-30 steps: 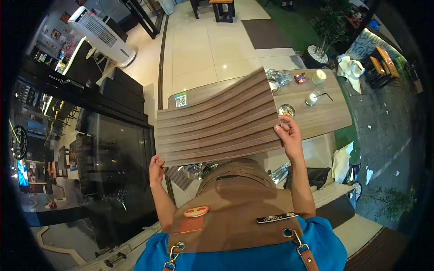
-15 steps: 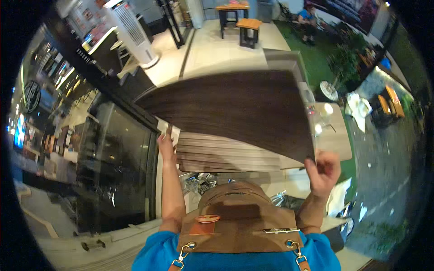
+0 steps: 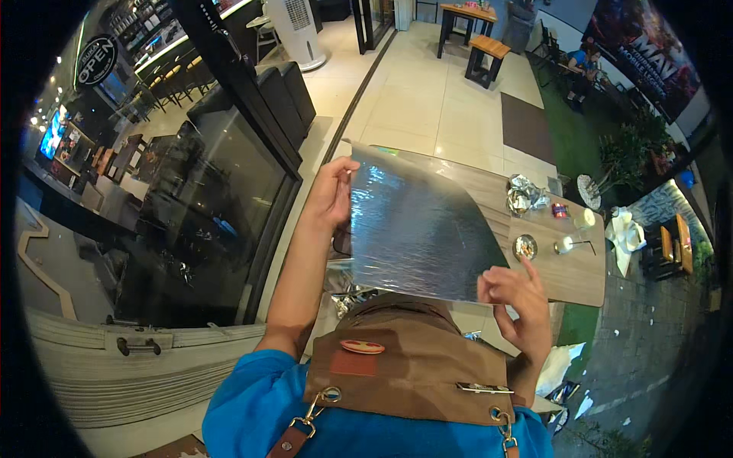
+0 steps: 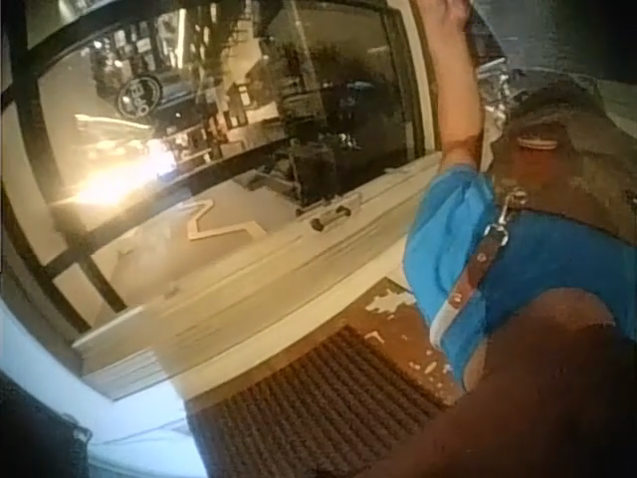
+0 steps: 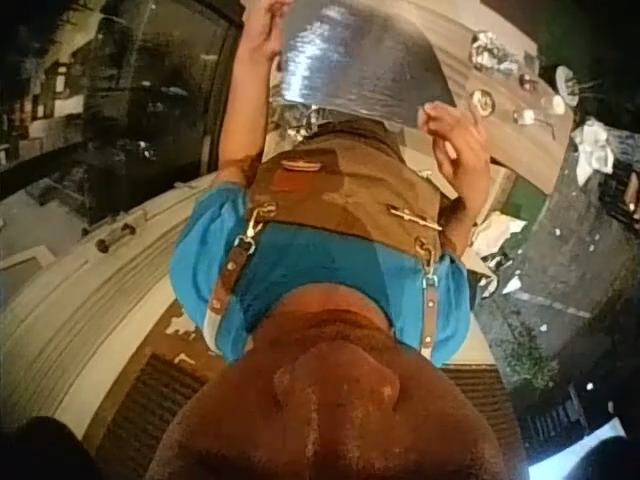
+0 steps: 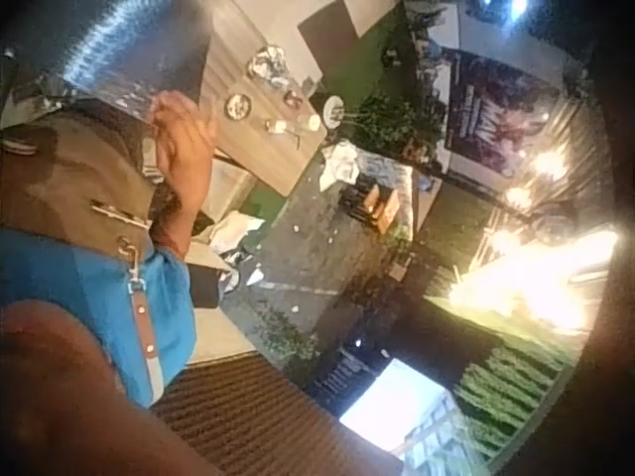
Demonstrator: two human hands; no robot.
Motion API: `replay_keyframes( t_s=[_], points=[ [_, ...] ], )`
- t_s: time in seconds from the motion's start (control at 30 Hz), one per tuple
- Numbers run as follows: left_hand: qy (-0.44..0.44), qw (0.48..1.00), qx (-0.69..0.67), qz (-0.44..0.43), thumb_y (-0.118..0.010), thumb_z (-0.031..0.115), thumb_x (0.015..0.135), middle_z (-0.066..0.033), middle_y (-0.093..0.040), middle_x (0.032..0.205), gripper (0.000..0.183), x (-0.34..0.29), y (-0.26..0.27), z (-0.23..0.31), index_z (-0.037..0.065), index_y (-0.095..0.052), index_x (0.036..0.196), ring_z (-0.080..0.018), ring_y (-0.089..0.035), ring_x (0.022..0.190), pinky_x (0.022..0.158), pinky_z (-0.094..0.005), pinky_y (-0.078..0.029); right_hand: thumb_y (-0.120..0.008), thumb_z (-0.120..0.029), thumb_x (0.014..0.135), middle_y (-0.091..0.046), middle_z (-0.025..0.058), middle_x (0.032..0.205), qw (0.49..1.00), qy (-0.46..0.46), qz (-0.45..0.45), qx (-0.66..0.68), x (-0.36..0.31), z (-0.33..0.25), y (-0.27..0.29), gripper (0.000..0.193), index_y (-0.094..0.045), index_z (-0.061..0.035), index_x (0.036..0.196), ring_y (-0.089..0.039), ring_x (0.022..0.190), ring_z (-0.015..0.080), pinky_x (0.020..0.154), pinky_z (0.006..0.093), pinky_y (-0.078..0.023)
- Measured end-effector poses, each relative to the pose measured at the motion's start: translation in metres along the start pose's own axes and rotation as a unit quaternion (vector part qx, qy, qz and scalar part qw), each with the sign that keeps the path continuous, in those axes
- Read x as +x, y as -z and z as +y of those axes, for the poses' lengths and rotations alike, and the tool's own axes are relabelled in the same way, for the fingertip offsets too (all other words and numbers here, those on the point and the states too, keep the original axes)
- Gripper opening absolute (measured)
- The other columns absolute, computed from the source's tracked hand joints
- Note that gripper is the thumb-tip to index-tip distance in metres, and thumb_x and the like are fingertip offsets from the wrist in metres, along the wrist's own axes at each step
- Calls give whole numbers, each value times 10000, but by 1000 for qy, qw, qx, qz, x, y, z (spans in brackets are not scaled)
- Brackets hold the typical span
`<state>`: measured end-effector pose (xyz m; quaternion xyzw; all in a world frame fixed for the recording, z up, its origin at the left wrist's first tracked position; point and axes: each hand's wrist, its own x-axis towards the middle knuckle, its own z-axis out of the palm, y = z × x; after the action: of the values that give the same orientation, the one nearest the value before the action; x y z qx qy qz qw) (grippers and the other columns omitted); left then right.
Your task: Installing wood-textured decorative wall panels using adhesive backing.
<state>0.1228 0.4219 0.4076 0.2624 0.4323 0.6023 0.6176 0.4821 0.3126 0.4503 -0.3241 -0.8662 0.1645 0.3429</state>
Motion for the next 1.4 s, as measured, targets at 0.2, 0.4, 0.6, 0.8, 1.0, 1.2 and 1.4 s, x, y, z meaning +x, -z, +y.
replay_keyframes(
  t_s=[0.2, 0.4, 0.6, 0.8, 1.0, 1.2, 1.4],
  points=[
    [3, 987, -87, -133, -555, 139, 885, -86, -604, 1165, 410, -11, -10, 10, 15, -502, 1273, -165, -592, 1020, 899, -314, -466, -677, 24, 600, -636, 132, 1173, 999, -12, 6, -43, 43, -57, -52, 547, -620, -36, 1141, -616, 1071, 317, 987, 489, -447],
    [-205, 961, -85, -162, -530, 139, 937, -155, -449, 1364, 538, -94, -34, 33, -6, -333, 1416, -235, -491, 1230, 1034, -367, -394, -674, 47, 606, -630, 195, 1131, 973, 16, 229, 14, 81, -92, -105, 526, -656, 10, 1130, -631, 962, 348, 821, 390, -508],
    [-460, 827, 243, -214, -737, 3, 779, -234, -444, 1386, 459, -156, 5, 41, -32, -595, 1215, -326, -456, 1308, 1041, -375, -407, -615, 105, 653, -594, 178, 1132, 957, 9, 279, 75, 90, -122, -161, 524, -629, 34, 1172, -603, 906, 304, 803, 364, -496],
    [-441, 837, 244, -213, -796, 20, 731, -261, -455, 1364, 371, -169, 51, 49, -40, -667, 1074, -409, -462, 1294, 1073, -439, -405, -654, 1, 703, -563, 234, 1176, 961, 33, 215, 169, 95, -153, -184, 606, -525, 62, 1292, -594, 992, 352, 869, 387, -483],
    [-404, 854, 261, -200, -817, 47, 719, -258, -482, 1332, 327, -176, 66, 57, -39, -671, 998, -449, -433, 1304, 1060, -486, -415, -650, -46, 834, -621, 234, 1102, 953, 7, 176, 245, 94, -163, -172, 333, -636, 72, 1145, -627, 957, 331, 841, 362, -501],
    [-495, 783, 344, -152, -827, 69, 686, -216, -567, 1231, 353, -173, 55, 74, 0, -679, 998, -459, -527, 1198, 963, -471, -500, -668, 83, 783, -677, 195, 1017, 946, 2, 203, 252, 114, -172, -155, 268, -668, 55, 1049, -674, 895, 285, 788, 335, -532],
    [-537, 744, 371, -144, -815, 58, 689, -166, -616, 1112, 345, -170, 49, 83, 12, -676, 1001, -404, -609, 1045, 863, -446, -544, -672, 67, 786, -695, 168, 965, 958, -34, 159, 238, 126, -176, -134, 172, -691, 42, 955, -686, 861, 229, 747, 299, -534]
  ],
)
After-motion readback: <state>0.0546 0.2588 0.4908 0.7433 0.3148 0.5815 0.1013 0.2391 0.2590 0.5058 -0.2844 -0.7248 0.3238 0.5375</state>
